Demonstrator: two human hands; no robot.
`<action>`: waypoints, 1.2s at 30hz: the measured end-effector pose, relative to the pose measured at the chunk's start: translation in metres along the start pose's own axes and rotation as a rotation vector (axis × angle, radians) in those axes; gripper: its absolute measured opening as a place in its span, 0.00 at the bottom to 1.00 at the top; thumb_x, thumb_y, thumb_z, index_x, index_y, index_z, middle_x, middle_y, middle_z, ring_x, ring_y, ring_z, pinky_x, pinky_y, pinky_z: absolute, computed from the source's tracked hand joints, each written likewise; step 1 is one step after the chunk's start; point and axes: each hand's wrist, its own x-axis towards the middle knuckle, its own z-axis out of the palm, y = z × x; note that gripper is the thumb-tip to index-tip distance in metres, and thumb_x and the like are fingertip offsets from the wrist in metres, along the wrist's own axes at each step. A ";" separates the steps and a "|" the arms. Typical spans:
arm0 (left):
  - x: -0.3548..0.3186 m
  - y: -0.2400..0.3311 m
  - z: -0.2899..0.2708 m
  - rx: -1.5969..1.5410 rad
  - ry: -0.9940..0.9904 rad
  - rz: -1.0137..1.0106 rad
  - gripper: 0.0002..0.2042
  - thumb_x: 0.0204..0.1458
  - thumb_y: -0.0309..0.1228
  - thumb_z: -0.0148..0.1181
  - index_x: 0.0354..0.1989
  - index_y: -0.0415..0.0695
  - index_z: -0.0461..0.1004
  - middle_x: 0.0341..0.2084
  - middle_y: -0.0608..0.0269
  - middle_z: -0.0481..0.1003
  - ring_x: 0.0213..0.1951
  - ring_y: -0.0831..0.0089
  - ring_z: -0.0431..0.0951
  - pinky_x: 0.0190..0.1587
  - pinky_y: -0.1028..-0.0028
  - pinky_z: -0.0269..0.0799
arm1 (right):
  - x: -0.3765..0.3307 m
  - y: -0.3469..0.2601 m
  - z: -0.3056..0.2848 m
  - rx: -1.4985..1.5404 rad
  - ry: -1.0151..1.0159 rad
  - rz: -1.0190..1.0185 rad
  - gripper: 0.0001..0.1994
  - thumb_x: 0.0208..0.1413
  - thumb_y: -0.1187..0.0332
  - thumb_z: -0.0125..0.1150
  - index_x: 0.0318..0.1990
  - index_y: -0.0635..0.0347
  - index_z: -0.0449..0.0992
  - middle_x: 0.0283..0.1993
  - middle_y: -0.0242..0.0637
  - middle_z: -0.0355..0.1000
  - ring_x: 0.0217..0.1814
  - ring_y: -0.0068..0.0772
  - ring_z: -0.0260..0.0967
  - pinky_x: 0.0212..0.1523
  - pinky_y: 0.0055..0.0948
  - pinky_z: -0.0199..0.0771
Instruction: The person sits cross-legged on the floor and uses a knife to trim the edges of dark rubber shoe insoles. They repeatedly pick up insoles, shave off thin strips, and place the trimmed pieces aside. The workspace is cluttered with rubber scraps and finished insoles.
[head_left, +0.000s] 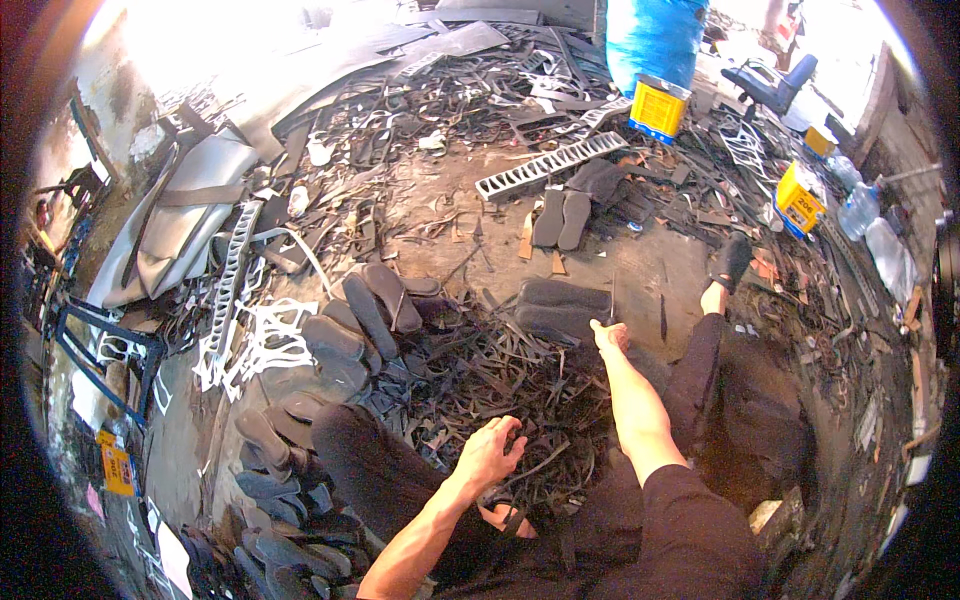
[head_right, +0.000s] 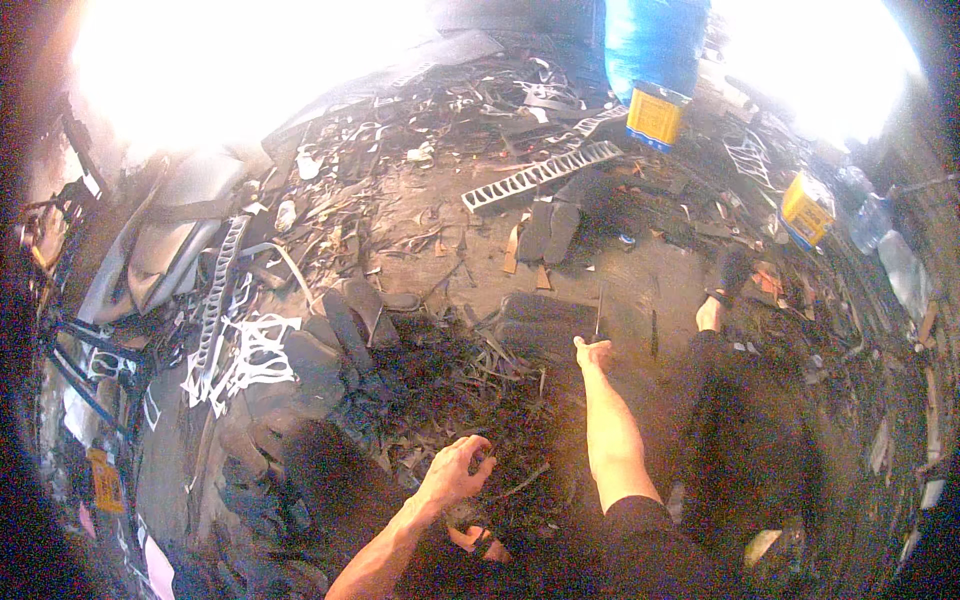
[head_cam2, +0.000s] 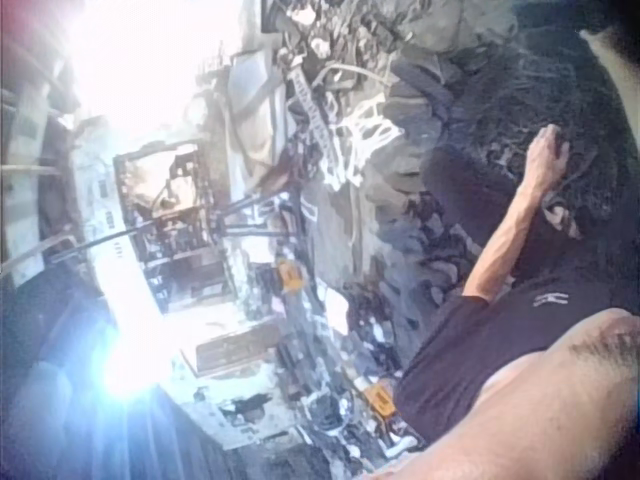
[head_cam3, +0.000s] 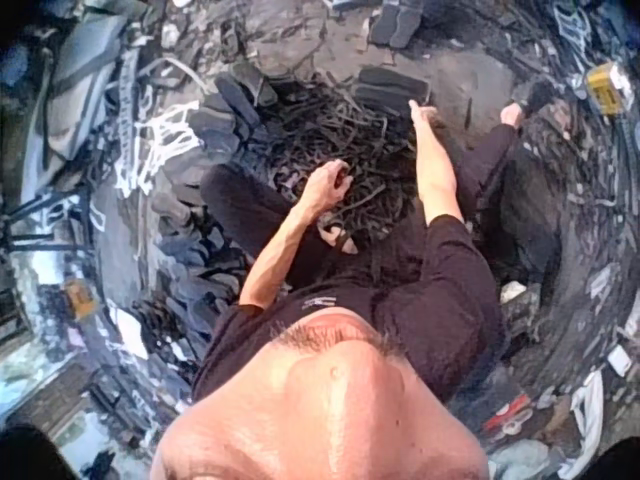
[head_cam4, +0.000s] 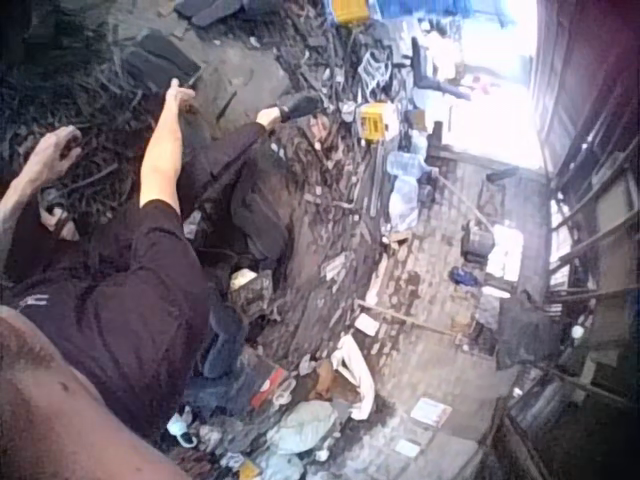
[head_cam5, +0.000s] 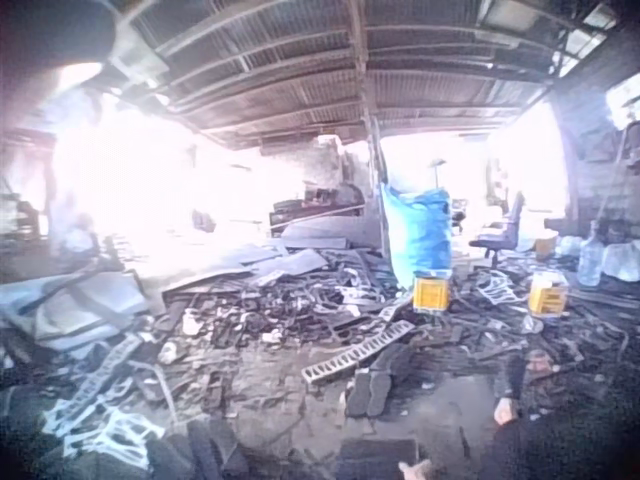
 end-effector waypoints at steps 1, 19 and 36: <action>-0.001 -0.001 -0.002 0.005 -0.009 -0.014 0.17 0.61 0.37 0.67 0.53 0.39 0.76 0.42 0.48 0.81 0.43 0.49 0.84 0.48 0.56 0.80 | 0.001 -0.001 0.006 -0.015 -0.026 -0.005 0.31 0.45 0.51 0.84 0.48 0.71 0.83 0.47 0.53 0.84 0.42 0.47 0.86 0.33 0.40 0.88; -0.001 -0.017 0.005 -0.006 -0.089 -0.058 0.17 0.62 0.38 0.65 0.53 0.40 0.75 0.46 0.42 0.81 0.48 0.41 0.83 0.51 0.50 0.80 | -0.028 -0.064 0.012 0.357 -0.148 0.009 0.20 0.41 0.71 0.82 0.40 0.73 0.81 0.38 0.51 0.81 0.22 0.35 0.74 0.15 0.39 0.73; 0.015 0.006 -0.010 0.117 0.239 0.085 0.46 0.47 0.31 0.75 0.77 0.47 0.58 0.70 0.39 0.61 0.72 0.39 0.59 0.72 0.44 0.59 | -0.193 -0.095 -0.281 0.615 -0.590 -0.521 0.12 0.58 0.63 0.77 0.43 0.58 0.83 0.31 0.24 0.78 0.23 0.17 0.68 0.23 0.23 0.67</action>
